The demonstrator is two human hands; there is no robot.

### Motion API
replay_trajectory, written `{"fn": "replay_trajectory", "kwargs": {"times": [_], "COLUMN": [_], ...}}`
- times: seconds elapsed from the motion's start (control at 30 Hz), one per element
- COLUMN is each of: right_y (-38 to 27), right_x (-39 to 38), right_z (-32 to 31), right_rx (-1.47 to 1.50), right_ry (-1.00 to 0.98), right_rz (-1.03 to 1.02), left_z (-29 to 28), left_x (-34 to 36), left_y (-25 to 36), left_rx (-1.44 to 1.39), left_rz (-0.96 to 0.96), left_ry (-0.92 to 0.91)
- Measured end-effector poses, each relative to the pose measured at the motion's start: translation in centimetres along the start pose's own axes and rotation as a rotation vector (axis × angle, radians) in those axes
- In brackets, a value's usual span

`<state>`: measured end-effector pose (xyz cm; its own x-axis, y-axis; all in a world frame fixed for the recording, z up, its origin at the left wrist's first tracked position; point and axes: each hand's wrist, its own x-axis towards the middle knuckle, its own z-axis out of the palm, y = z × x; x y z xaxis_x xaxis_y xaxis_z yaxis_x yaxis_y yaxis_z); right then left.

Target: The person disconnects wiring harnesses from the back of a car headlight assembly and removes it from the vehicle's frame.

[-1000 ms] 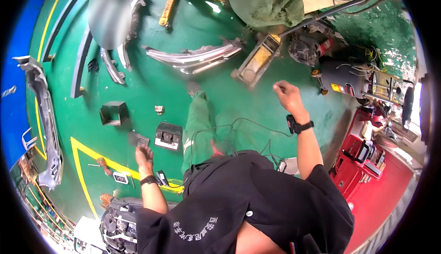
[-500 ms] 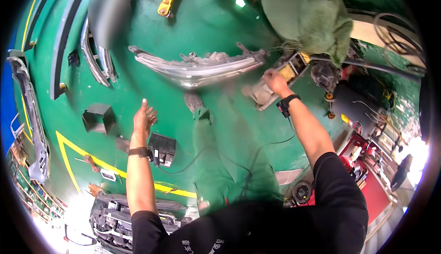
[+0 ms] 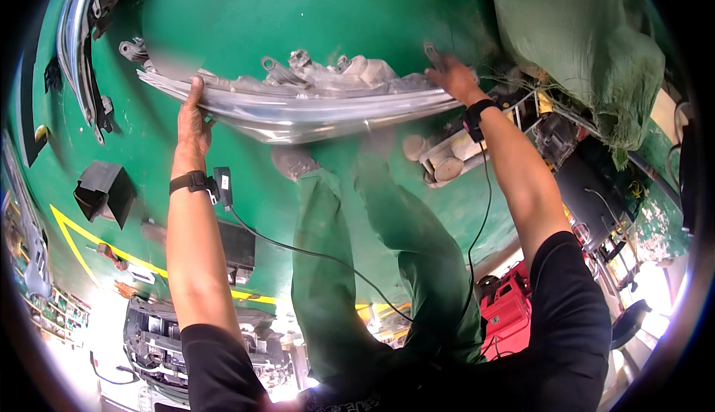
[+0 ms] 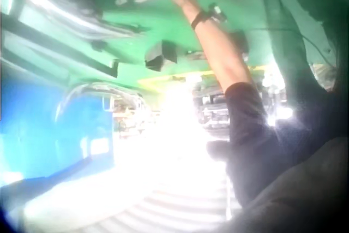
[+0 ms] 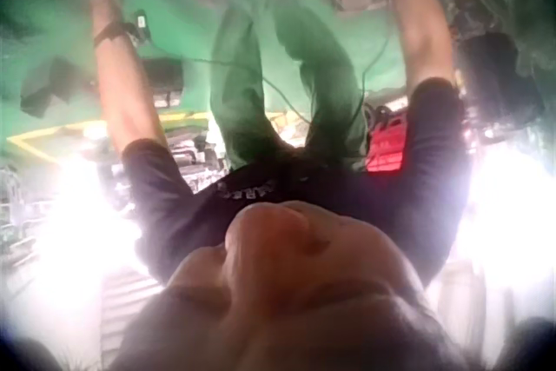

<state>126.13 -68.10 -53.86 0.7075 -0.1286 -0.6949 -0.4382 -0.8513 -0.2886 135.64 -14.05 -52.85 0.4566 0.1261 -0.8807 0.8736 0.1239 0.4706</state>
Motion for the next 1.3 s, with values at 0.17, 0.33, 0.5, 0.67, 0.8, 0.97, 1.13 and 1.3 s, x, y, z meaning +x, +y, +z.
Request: {"fn": "replay_trajectory", "kwargs": {"times": [0.17,0.33,0.5,0.67,0.8,0.97,1.13,1.3], "right_y": [2.4,-3.2,-11.1,-18.6,-27.8,-34.3,-40.7,-42.7], "right_x": [-2.8,-10.9,-21.3,-31.6,-39.4,-41.9,-46.1,-47.9], "right_z": [-0.2,-3.4,-10.9,-20.6,-24.7,-27.6,-27.8,-23.3], "right_rx": [0.059,0.002,-0.011,-0.166,-0.156,-0.321,-0.542,-0.749], "right_ry": [0.034,0.003,0.01,0.018,0.011,-0.105,-0.251,-0.31], "right_rz": [0.008,-0.011,-0.2,-0.42,-0.516,-0.81,-1.111,-1.631], "left_z": [1.7,-5.3,-12.5,-13.3,-18.1,-16.6,-10.2,-0.9], "left_x": [-1.0,-10.8,-27.3,-45.7,-61.5,-76.3,-90.5,-98.4], "left_y": [-0.4,-0.2,0.2,6.9,5.2,-2.6,-11.4,-19.4], "left_rx": [-0.014,-0.121,-0.229,-0.37,-0.394,-0.585,-0.848,-1.115], "left_rz": [0.065,0.157,0.285,0.387,0.359,0.485,0.46,0.372], "left_ry": [-0.036,-0.091,0.048,0.245,0.603,0.999,1.18,1.348]}}
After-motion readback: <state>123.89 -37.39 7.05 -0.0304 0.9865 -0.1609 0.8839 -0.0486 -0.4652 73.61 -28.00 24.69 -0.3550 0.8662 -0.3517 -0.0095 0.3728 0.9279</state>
